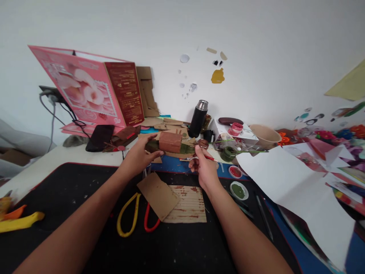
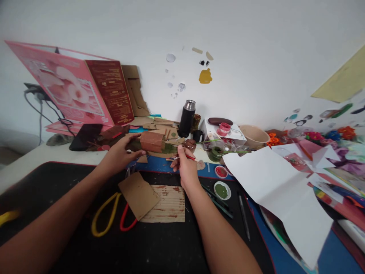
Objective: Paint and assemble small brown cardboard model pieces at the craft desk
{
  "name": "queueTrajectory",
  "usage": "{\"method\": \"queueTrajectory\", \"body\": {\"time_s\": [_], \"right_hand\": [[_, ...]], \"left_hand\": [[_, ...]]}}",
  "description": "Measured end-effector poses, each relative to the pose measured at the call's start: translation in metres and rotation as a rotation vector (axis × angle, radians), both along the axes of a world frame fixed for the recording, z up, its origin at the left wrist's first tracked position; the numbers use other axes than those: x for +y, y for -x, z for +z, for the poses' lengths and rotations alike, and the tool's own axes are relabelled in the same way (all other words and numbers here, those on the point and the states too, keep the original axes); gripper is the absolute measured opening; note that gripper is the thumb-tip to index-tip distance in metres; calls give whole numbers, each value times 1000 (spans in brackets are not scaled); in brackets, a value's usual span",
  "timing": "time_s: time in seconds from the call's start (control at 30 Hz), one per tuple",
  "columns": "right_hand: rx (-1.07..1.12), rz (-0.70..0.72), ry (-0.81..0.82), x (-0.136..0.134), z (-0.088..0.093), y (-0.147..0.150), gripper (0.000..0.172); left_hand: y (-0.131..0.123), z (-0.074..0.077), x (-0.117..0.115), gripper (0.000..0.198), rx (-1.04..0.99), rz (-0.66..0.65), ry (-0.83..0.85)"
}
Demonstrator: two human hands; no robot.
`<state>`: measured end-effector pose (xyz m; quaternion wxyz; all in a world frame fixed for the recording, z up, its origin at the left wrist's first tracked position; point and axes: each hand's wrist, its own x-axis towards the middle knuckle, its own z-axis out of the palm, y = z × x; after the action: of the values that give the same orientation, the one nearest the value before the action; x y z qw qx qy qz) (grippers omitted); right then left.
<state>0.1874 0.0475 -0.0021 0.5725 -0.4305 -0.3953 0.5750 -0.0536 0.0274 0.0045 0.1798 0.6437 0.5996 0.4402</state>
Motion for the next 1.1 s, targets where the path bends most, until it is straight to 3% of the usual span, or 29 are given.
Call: {"method": "queueTrajectory", "body": {"time_s": [0.3, 0.53, 0.8, 1.1], "right_hand": [[7, -2, 0, 1, 1, -4, 48], [-37, 39, -14, -1, -2, 1, 50], [-87, 193, -53, -8, -3, 5, 46], [-88, 401, -36, -18, 2, 11, 56]], "left_hand": [[-1, 3, -3, 74, -301, -131, 93], [-4, -4, 4, 60, -430, -6, 36], [7, -8, 10, 68, -529, 107, -42], [15, -2, 11, 56, -735, 133, 53]]}}
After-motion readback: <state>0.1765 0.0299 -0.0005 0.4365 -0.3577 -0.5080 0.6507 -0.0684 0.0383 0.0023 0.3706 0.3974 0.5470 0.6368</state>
